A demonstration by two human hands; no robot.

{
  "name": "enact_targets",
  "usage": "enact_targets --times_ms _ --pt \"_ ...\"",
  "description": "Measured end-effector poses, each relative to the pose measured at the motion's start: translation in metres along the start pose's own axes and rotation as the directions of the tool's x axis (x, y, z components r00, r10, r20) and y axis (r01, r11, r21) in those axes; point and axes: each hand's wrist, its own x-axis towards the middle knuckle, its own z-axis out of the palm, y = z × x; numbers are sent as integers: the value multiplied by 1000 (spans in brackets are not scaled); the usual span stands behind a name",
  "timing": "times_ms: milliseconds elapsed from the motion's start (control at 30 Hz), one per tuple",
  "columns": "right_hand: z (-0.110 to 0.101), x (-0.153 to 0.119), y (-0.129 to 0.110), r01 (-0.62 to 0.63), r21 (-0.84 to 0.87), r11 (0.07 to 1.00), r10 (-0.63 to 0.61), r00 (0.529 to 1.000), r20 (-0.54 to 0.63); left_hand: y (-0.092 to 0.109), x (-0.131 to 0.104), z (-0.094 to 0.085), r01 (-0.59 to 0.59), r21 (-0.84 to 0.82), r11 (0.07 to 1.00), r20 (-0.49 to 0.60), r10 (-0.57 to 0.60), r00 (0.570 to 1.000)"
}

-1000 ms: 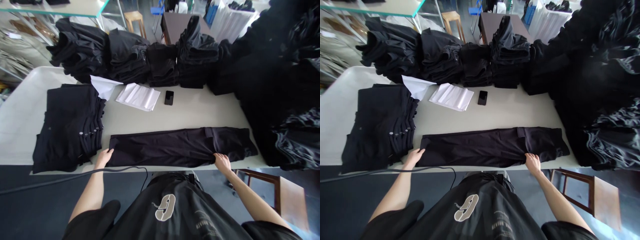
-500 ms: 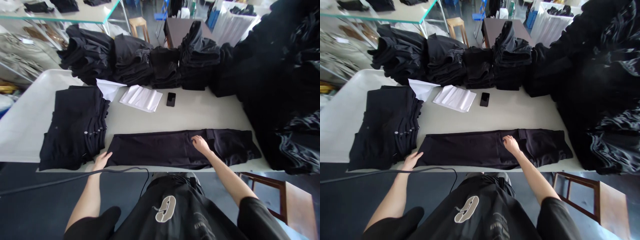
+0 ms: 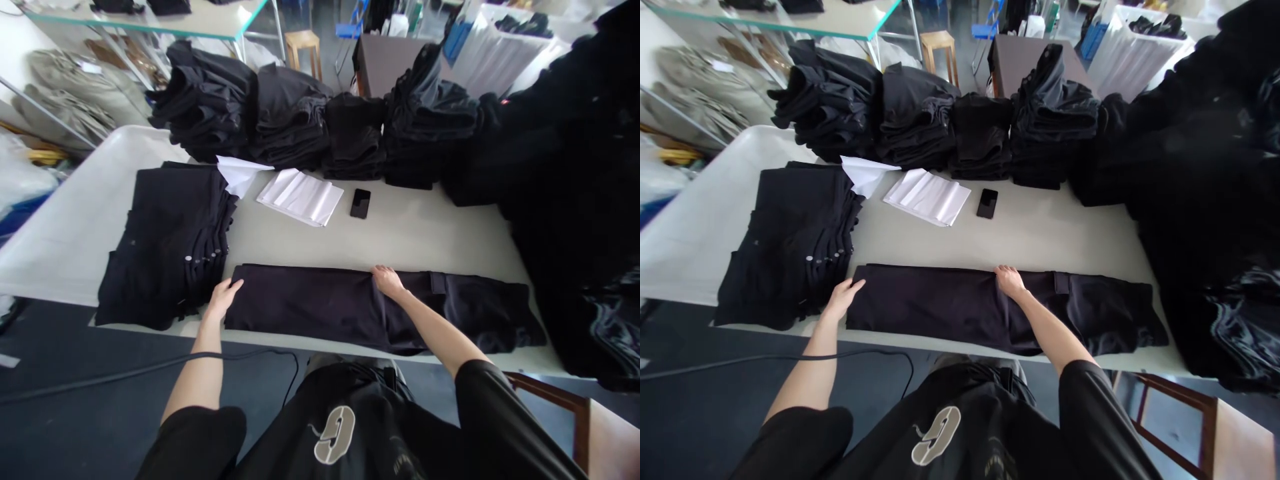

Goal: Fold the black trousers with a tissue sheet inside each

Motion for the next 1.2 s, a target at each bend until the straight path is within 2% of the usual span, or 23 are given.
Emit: enact_targets --times_ms 67,233,300,400,467,533,600,667,733,800,833,900,933,967,1000,1033,1067,1100,1133,1167,1200 --pt "0 1 3 -19 5 1000 19 1000 -7 -3 8 0 8 -41 999 38 -6 999" --pt "4 15 -4 -95 9 995 95 995 -11 20 29 15 93 202 975 -57 -83 995" --pt "5 21 -9 -126 10 992 126 992 -12 28 25 21 131 241 962 -90 -112 990" --pt "7 18 -13 -170 51 984 173 982 -75 26 0 30 233 293 927 -111 -209 972" --pt "10 3 -10 -176 131 976 199 962 -188 16 -25 38 293 337 895 -162 -252 954" --pt "16 -24 -3 -160 230 960 226 929 -294 4 -45 43 294 391 872 -223 -220 950" --pt "25 -60 10 -170 310 936 274 903 -331 -9 -54 41 253 448 857 -236 -160 959" --pt "37 -105 28 -240 371 897 365 875 -317 -18 -52 32 224 483 846 -204 -139 969" --pt "52 -153 47 -361 427 829 507 806 -304 -20 -43 21 213 492 844 -181 -140 973" --pt "67 -200 66 -493 481 725 666 680 -306 -9 -33 19 185 483 856 -238 -75 968" --pt "75 -222 73 -557 501 662 737 603 -305 3 -29 23 137 472 871 -281 1 960" --pt "90 -259 81 -668 517 536 842 465 -273 42 -28 47 -45 439 897 -314 200 928" --pt "97 -272 82 -712 514 478 877 418 -237 69 -33 66 -171 410 896 -282 303 910" --pt "103 -281 81 -746 507 432 900 392 -191 100 -43 89 -311 370 875 -211 405 890" --pt "107 -286 78 -769 496 403 911 389 -137 133 -57 116 -443 315 839 -108 496 862" --pt "111 -288 73 -785 481 389 912 403 -80 166 -76 144 -564 241 790 18 577 816" --pt "113 -286 68 -799 461 387 905 424 -25 197 -98 173 -684 158 712 173 662 729" --pt "115 -283 62 -808 438 395 893 449 21 226 -123 201 -785 61 617 317 734 601" --pt "116 -277 57 -809 417 415 878 476 50 251 -149 227 -861 -42 506 442 782 438" --pt "116 -272 52 -802 400 443 862 503 55 270 -174 251 -906 -131 402 533 799 277" --pt "116 -266 48 -788 391 475 847 530 38 285 -198 272 -931 -190 312 598 789 142"
